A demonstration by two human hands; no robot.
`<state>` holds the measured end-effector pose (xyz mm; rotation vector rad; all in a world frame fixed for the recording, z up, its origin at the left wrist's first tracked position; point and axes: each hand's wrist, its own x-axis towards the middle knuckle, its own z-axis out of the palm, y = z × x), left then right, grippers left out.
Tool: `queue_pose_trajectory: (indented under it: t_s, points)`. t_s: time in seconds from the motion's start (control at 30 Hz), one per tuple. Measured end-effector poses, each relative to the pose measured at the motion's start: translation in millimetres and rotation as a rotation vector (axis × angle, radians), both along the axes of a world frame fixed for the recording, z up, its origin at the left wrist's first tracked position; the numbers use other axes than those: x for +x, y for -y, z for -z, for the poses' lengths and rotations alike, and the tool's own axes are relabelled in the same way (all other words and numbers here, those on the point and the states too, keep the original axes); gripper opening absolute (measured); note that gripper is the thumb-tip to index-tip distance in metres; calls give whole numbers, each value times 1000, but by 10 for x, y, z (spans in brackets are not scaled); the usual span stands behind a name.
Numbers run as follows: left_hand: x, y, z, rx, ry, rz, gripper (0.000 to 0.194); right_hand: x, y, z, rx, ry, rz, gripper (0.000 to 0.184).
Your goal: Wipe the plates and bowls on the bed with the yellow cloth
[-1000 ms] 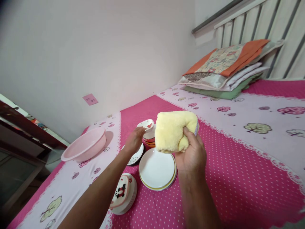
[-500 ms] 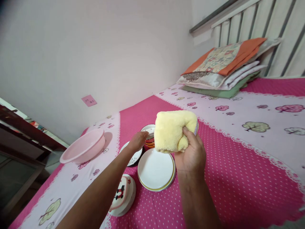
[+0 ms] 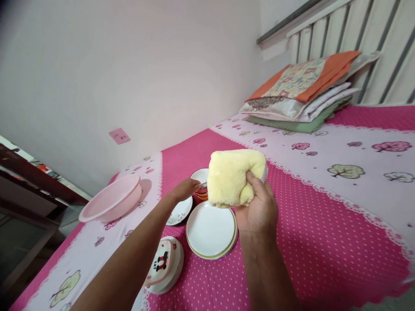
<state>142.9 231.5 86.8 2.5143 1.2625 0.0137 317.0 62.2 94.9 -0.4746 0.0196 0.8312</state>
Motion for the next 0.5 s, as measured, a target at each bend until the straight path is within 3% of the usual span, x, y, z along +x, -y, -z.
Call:
queue_pose_trajectory:
  t_s: [0.2,0.5]
  points:
    - [-2,-30,40,-50,79,15,33,-6,1,13,18,2,-2,30]
    - [15,-120,159,7,124,-48,30,-37,3,-32,23,24,-5,33]
